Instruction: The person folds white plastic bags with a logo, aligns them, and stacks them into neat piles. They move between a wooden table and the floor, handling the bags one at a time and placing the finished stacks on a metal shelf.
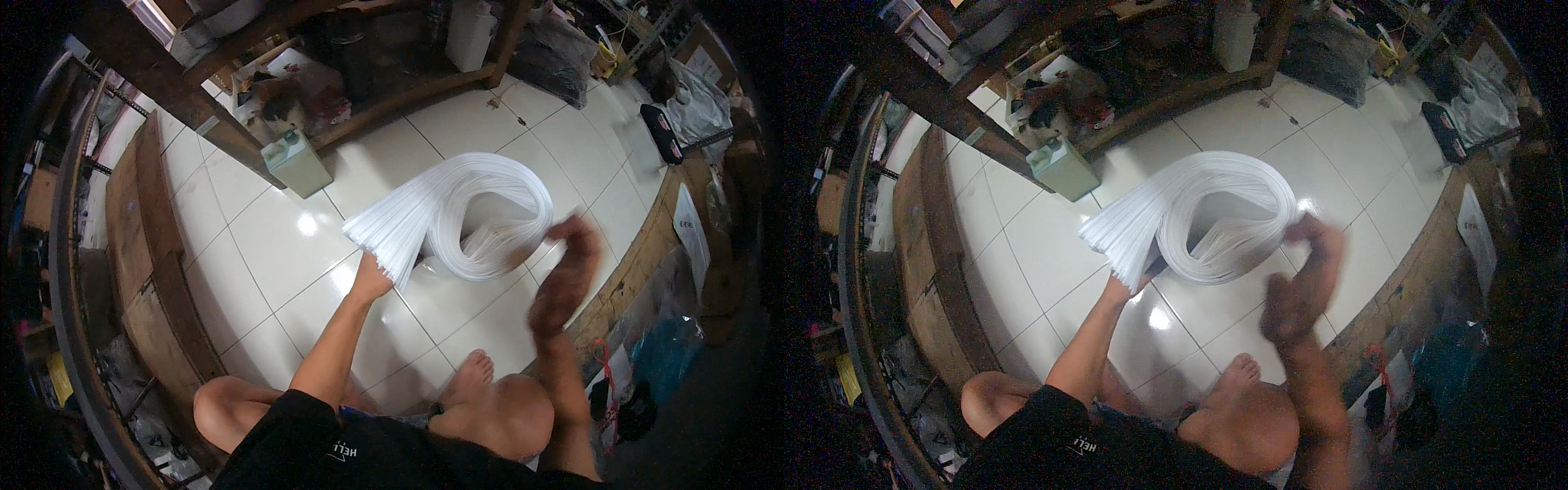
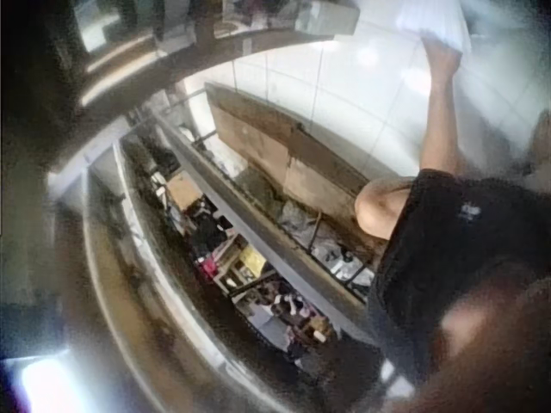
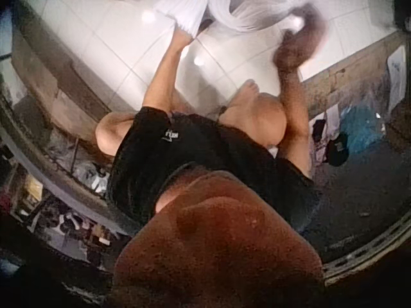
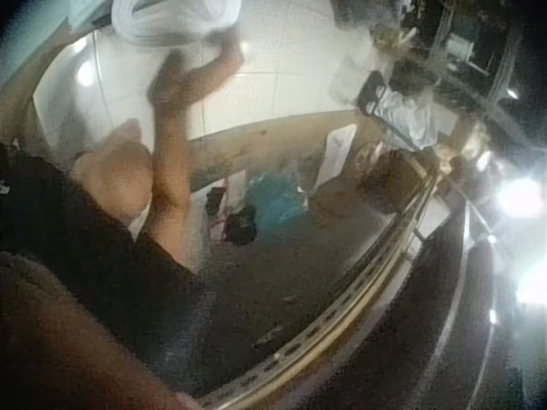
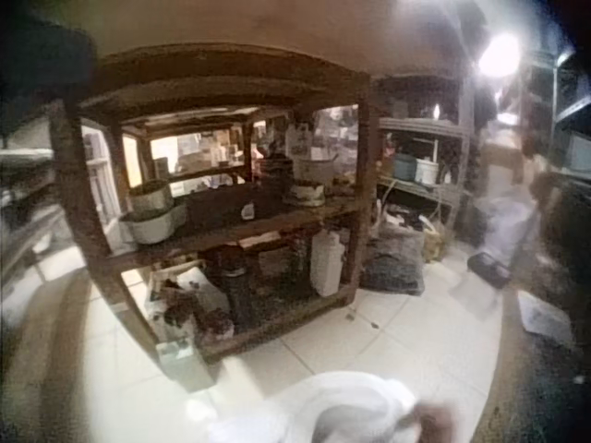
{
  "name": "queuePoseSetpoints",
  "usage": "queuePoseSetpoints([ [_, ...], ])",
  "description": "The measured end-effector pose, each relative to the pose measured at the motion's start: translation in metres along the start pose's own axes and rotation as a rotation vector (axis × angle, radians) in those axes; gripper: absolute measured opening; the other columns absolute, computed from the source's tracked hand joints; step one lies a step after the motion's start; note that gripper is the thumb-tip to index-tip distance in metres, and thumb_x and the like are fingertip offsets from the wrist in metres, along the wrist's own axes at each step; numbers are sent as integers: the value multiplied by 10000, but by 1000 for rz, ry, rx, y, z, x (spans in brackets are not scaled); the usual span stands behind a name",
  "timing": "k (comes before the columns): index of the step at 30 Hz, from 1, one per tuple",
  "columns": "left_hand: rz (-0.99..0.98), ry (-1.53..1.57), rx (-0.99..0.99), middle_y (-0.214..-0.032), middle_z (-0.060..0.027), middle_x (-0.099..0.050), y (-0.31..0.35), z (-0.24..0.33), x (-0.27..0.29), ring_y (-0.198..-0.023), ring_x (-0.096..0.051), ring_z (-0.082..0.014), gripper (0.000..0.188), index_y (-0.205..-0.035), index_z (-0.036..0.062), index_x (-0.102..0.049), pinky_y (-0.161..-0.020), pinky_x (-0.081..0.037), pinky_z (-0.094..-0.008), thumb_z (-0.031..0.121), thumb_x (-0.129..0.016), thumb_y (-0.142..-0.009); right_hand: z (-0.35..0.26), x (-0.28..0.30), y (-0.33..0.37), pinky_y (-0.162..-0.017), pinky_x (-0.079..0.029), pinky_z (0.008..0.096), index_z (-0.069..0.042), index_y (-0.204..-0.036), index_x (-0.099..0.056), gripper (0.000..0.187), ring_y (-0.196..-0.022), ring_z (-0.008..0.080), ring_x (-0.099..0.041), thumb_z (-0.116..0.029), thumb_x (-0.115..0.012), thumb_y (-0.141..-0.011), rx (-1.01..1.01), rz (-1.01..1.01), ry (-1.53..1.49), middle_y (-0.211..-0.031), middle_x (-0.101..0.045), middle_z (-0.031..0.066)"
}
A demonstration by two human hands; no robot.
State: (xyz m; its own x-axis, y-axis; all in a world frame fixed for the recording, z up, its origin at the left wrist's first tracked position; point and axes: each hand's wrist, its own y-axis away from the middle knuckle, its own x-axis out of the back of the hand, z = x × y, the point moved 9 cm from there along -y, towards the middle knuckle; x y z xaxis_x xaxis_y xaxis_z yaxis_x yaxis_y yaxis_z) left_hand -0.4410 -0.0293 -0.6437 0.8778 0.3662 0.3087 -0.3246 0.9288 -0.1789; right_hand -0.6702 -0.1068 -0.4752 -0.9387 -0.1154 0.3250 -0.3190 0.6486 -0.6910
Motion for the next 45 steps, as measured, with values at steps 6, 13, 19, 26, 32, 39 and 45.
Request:
queuePoseSetpoints([
  [6, -94, -429, -158, -1399, -161, -490, 34, -15, -37, -1294, -475, -289, 536, -1409, 43, -441, -1104, -345, -410, 130, -618, -911, 75, -69, 135, -1008, -395, 479, 3, -1414, -337, 895, -1310, 384, -342, -134, -811, -668, -423, -137, 126, -1358, -405, 219],
  [13, -87, -317, -44, -1196, -180, -633, 49, 6, -54, -1149, -563, -374, 352, -1186, 17, -634, -991, -427, -464, 152, -598, -863, 81, -94, 147, -998, -411, 432, -21, -1134, -634, 425, -1112, 301, -597, -74, -767, -733, -621, -99, -163, -1156, -650, 148],
  [19, -274, -463, -156, -1331, -171, -538, 69, -23, -65, -1251, -491, -337, 465, -1314, 34, -534, -1072, -359, -444, 197, -625, -887, 101, -93, 171, -959, -448, 412, -7, -1116, -649, 389, -1060, 288, -635, -68, -763, -749, -594, 70, -196, -1134, -673, 142],
  [26, -305, -199, 117, -1417, -156, -482, 82, -67, -69, -1316, -448, -303, 521, -1385, 48, -480, -1119, -322, -422, 247, -620, -925, 95, -73, 154, -854, -494, 353, 7, -1066, -670, 327, -946, 236, -668, -54, -777, -763, -520, 125, -156, -1046, -701, 133],
  [32, -268, -494, -12, -1259, -185, -597, 71, -30, -71, -1195, -532, -360, 380, -1209, 41, -617, -1057, -377, -477, 158, -583, -850, 106, -70, 163, -786, -510, 345, 18, -1010, -674, 233, -845, 211, -680, -107, -746, -826, -614, 196, -210, -949, -717, 116],
  [39, 54, 14, 229, -1028, -105, -677, 43, 29, -33, -994, -615, -242, 224, -1056, 9, -654, -898, -468, -372, 124, -592, -875, 136, -46, 146, -822, -505, 342, 41, -1161, -569, 402, -928, 208, -649, -135, -729, -837, -664, 166, -49, -1042, -676, 140],
  [45, -26, 778, 691, -714, -78, -580, -14, 31, -9, -674, -572, -195, 141, -836, -13, -574, -703, -499, -354, 109, -566, -906, 179, -5, 77, -844, -508, 352, 52, -1209, -536, 487, -935, 217, -636, -156, -723, -811, -891, -105, -431, -1063, -650, 140],
])
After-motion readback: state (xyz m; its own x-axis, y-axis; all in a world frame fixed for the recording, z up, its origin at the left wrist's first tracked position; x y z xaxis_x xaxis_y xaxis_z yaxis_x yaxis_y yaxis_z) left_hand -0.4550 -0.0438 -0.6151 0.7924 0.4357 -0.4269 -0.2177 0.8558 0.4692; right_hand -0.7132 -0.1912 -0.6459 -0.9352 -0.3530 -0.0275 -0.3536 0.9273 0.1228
